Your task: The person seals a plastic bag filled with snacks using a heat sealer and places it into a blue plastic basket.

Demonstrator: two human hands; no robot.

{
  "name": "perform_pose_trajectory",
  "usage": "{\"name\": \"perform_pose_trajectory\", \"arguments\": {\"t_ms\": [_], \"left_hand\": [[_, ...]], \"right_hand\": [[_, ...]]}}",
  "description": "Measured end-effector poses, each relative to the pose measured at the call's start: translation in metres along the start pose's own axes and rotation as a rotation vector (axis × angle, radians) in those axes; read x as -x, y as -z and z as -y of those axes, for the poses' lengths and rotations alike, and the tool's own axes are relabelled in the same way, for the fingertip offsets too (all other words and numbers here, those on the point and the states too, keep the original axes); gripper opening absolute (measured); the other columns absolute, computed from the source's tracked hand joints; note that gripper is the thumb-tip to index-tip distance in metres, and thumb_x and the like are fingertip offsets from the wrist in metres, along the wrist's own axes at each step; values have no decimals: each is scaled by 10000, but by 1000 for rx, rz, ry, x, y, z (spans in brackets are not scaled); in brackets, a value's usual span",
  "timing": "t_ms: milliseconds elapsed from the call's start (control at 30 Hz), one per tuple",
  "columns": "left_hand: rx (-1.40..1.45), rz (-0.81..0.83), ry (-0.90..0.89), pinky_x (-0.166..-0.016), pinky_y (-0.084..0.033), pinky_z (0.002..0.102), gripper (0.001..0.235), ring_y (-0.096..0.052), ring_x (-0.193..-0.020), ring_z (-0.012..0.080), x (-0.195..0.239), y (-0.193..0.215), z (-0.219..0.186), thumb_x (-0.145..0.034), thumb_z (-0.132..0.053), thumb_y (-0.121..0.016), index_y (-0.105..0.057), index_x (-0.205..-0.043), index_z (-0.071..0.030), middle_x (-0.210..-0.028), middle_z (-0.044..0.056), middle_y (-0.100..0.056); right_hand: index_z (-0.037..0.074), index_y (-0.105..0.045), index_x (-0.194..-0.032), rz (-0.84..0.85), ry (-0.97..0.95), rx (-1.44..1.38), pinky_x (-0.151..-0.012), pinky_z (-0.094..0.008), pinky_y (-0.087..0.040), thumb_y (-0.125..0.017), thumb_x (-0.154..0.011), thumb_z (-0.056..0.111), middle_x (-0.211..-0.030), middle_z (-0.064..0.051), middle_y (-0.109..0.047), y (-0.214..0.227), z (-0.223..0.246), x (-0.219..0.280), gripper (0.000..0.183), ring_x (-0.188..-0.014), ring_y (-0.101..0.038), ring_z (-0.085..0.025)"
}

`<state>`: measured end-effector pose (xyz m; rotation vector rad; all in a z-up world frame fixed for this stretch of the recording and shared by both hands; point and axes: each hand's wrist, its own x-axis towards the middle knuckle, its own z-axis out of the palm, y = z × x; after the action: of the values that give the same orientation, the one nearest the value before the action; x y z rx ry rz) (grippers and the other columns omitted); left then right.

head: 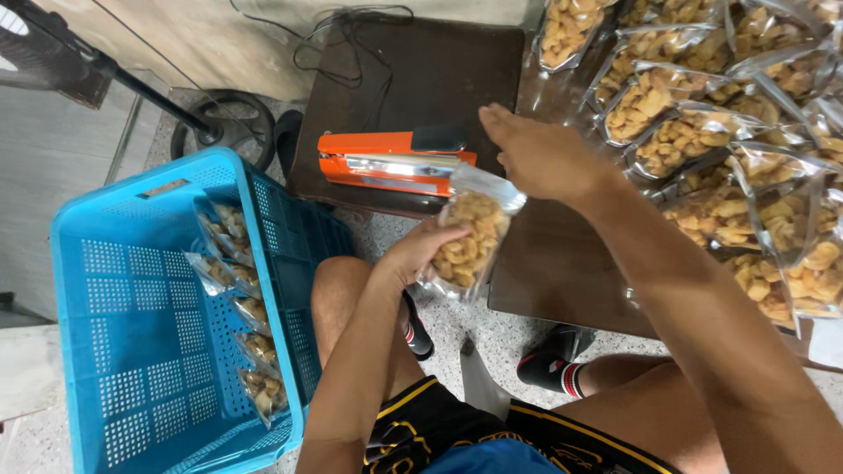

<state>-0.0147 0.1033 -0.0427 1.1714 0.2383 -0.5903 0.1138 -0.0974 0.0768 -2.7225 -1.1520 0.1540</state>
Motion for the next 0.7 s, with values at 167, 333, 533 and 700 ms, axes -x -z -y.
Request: {"name": "perform_pose_trajectory", "arguments": {"t_ms": [167, 333, 533, 700], "left_hand": [[373, -34, -98, -877, -618, 381, 682, -723, -1056, 221, 13, 39, -13, -840, -257, -661, -412, -1468, -163, -1230, 93, -690], [444, -103, -145, -886, -606, 346, 620, -726, -1049, 214, 24, 72, -15, -911, -209, -652, -465, -1489, -88, -1258, 110, -690], [469, -96, -108, -899, -595, 348, 558, -730, -1034, 238, 25, 84, -18, -940, -181, -657, -520, -1447, 10, -1244, 168, -701], [510, -67, -119, -935, -604, 355, 544, -732, -1063, 232, 29, 80, -26, -920, -159, -648, -522, -1433, -31, -1255, 152, -693]], "right_hand": [[30, -253, -1589, -21, 99, 221, -1060, -542, -432, -563, -819, 48, -1672, -158, -258, -40, 25, -28, 830, -1453, -379, -435], [46, -250, -1601, -7, 118, 230, -1076, -593, -400, -532, -873, 51, -1667, -146, -274, -54, 21, -30, 781, -1463, -353, -421], [18, -442, -1547, -227, 211, 262, -1019, -561, -502, -561, -861, 32, -1600, -167, -454, -68, 12, -21, 696, -1391, -513, -415], [11, -510, -1523, -318, 257, 302, -993, -528, -542, -578, -874, 13, -1568, -163, -522, -81, 7, -18, 652, -1356, -584, -391]]}}
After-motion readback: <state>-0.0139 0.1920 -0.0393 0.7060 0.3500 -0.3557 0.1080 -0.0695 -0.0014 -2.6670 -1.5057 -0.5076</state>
